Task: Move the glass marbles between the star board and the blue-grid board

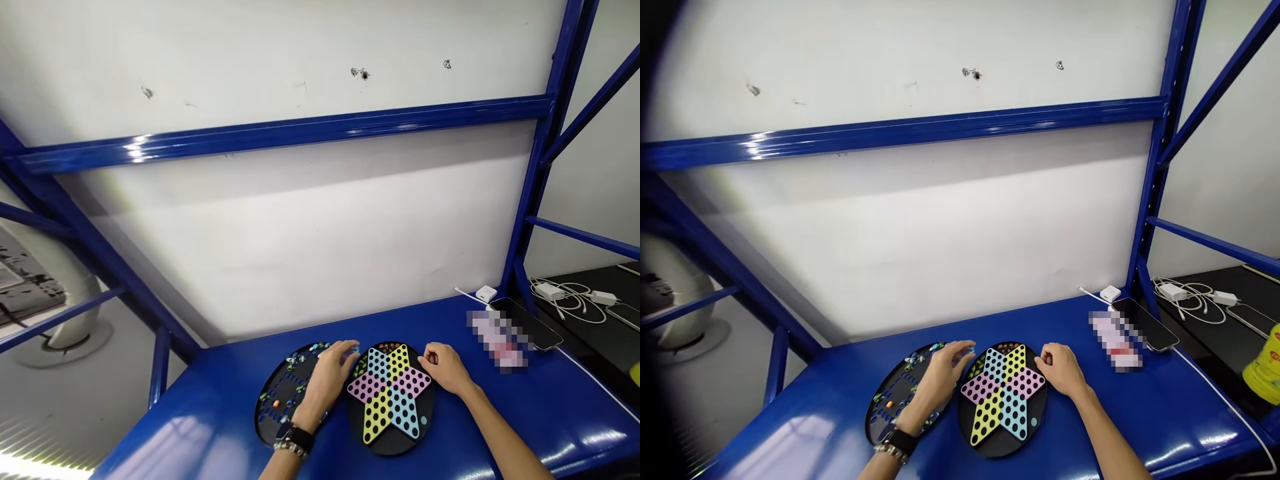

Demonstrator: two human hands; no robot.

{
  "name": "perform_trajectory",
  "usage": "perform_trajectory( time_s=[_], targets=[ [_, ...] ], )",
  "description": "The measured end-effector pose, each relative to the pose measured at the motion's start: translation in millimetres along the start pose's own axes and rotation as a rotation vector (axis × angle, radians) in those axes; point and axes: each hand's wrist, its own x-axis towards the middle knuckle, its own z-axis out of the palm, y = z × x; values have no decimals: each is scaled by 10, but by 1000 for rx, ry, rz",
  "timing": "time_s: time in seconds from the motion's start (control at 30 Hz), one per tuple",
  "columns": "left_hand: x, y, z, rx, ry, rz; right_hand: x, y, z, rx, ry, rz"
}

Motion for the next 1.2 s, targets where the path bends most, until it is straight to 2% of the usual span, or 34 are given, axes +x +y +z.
perform_trajectory(
  time_s=[0.17, 0.27, 0.37, 0.47, 0.6, 0.7, 0.77, 0.83, 0.93, 1.03, 1.13, 1.2],
  targets=[
    [158, 655, 428, -144, -75, 149, 6, 25, -11, 2, 3, -8],
    [261, 851, 698, -152, -87, 205, 22, 65, -11, 60, 16, -20],
    [307, 884, 872, -81, -96, 238, 34, 91, -21, 145, 30, 22],
    [290, 846, 941, -33, -124, 258, 33, 95, -27, 173, 34, 55],
    [236, 802, 924, 30, -158, 293, 24, 88, -18, 152, 27, 49],
    [196, 767, 822, 92, -173, 320, 21, 93, -7, 139, 29, 32],
    [174, 692, 690, 111, -144, 300, 20, 98, -4, 144, 22, 32],
    [160, 534, 505, 125, -83, 242, 19, 96, -6, 146, 14, 40],
    [154, 122, 169, 183, 24, 85, 17, 76, -14, 135, 14, 50],
    [131, -373, -131, 340, 157, -161, 16, 52, -19, 120, 20, 44],
    [72, -715, -278, 447, 94, -277, 16, 45, -16, 114, 17, 40],
    [37, -793, -278, 472, 44, -276, 17, 52, -11, 116, 17, 40]
  ],
)
